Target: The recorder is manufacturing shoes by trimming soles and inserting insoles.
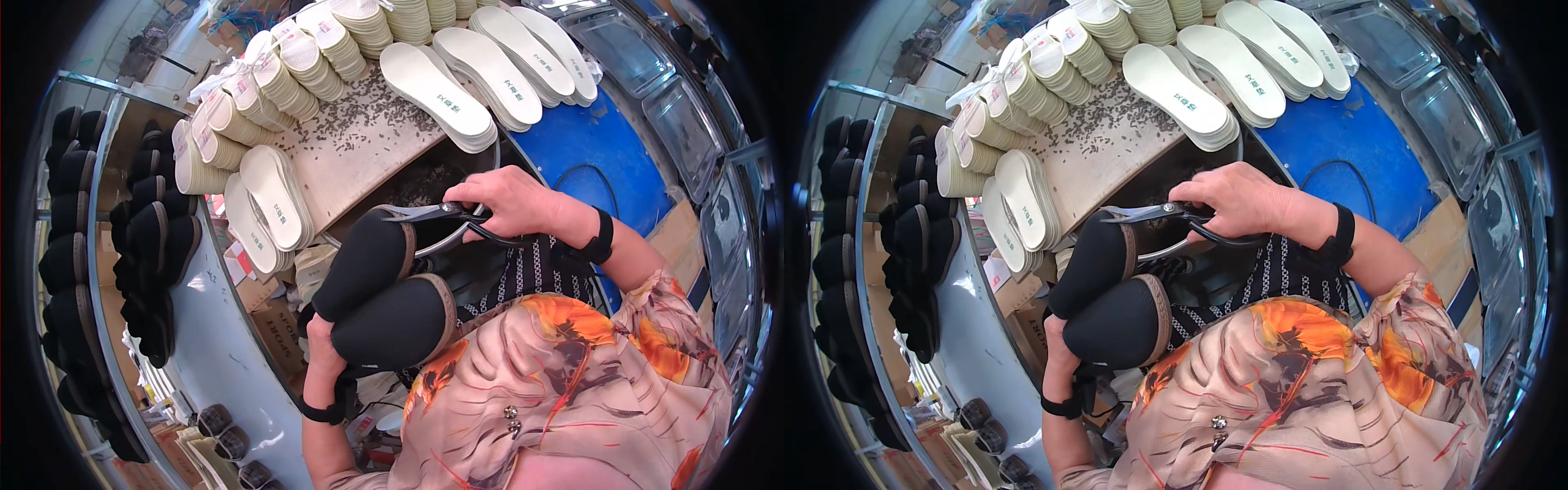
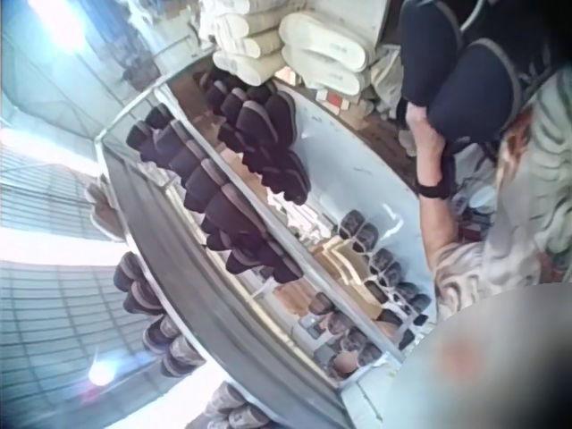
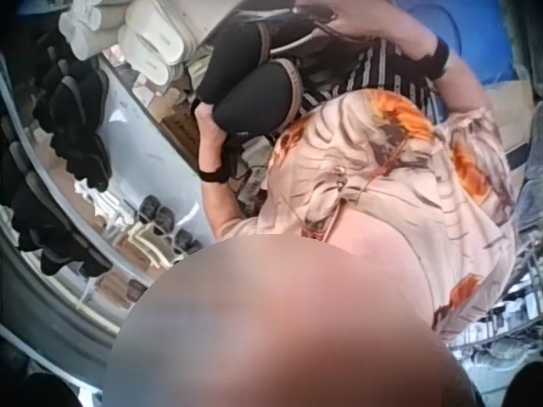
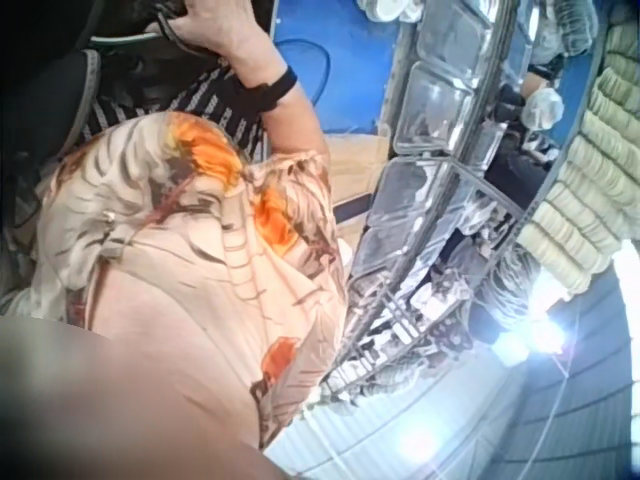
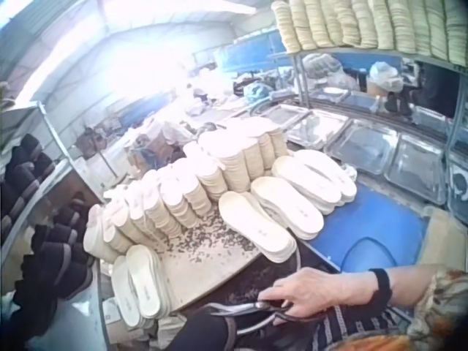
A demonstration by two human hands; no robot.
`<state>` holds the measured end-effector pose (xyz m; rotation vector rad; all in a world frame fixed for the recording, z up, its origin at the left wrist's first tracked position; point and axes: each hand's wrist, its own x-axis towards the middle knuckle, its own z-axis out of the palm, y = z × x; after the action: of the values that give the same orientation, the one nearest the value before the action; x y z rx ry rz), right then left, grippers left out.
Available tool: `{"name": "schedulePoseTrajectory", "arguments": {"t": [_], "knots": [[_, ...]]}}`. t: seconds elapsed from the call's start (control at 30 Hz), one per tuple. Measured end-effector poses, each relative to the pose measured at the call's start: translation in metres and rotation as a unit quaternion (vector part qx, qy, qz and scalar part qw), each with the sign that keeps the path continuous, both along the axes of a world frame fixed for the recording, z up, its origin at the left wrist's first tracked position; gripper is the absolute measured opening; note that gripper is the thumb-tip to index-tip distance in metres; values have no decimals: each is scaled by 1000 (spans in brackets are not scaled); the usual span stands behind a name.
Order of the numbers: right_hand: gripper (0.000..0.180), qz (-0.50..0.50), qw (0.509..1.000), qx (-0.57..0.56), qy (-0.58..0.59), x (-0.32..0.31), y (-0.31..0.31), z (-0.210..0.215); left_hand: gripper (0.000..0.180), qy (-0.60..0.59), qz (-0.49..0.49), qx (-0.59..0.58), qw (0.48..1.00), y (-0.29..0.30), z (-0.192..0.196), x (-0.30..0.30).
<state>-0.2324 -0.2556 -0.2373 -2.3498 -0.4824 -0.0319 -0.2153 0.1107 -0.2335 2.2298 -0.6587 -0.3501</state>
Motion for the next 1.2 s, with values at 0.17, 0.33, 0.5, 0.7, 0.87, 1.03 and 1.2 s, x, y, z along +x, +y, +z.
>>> {"name": "schedulePoseTrajectory", "arguments": {"t": [0.17, 0.33, 0.5, 0.7, 0.87, 1.03, 1.2], "knots": [[48, -22, 999, 1, 43, -14, -5, 0, 38, 45, 7, 18, 999, -13, 5, 9], [53, 16, 996, 53, 76, -38, -13, 12, 38, -39, 8, 17, 999, -15, 8, 22], [53, 23, 999, -28, 4, -43, -9, 4, 37, -28, 31, 16, 999, -18, 9, 27], [49, -25, 993, 77, 89, -45, -5, 11, 34, -36, 16, -33, 999, -26, 11, 29], [53, -61, 993, 73, 68, -51, -14, 40, 33, 47, -6, -59, 997, -39, 11, 36], [53, -32, 998, -18, 48, -52, -27, 50, 33, 56, -13, -68, 996, -39, 13, 40], [41, -24, 995, -12, 97, -50, -26, 31, 32, 53, -2, -32, 998, -22, 13, 38]]}}
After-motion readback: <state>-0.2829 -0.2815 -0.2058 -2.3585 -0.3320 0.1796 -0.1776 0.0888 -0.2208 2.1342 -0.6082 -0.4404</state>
